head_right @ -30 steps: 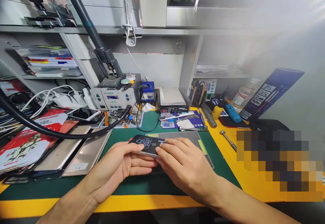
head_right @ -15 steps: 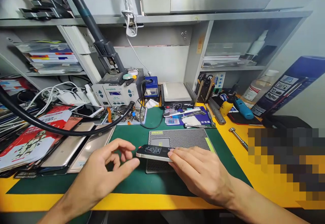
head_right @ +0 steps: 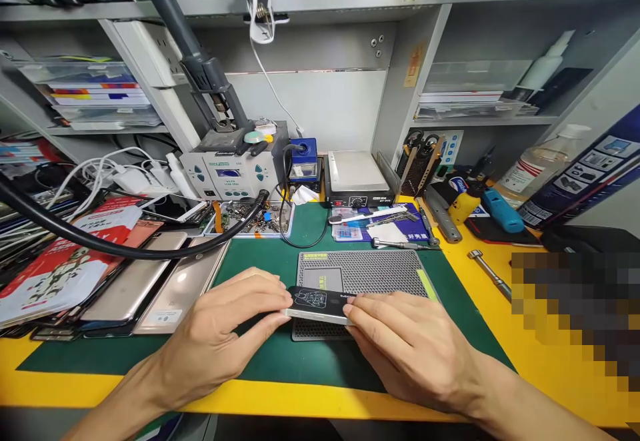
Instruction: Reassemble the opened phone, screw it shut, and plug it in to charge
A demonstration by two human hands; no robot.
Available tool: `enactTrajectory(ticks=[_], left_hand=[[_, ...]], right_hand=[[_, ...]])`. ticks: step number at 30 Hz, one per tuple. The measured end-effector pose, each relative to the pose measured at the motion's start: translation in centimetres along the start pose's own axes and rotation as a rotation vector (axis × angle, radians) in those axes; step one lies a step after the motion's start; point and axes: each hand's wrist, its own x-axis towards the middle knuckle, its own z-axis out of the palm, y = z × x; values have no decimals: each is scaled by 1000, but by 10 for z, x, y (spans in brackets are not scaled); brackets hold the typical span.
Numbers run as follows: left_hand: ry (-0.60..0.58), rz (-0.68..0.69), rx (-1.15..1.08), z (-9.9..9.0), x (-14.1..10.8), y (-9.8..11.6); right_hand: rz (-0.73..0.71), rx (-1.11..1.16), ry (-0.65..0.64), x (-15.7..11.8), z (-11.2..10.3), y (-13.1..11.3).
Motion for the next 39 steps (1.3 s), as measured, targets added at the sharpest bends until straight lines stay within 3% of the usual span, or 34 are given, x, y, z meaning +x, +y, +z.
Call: enactTrajectory(ticks=[4, 10, 13, 17, 23, 39], left_hand=[[-30, 37, 33, -1, 0, -1], [-65, 108, 119, -1, 1, -4], [-67, 129, 115, -1, -1, -5], [24, 63, 40, 0, -2, -10], [148, 340, 44, 7, -2, -22], [180, 415, 99, 7, -3, -23]], right_hand=[[17, -65, -84, 16, 0, -6], [-198, -182, -206, 45, 4, -16], [-208, -187, -211, 50, 4, -18], [-206, -173, -205, 51, 3, -17], [-188, -178, -219, 53, 6, -19], [-219, -241, -234, 66, 5, -26]])
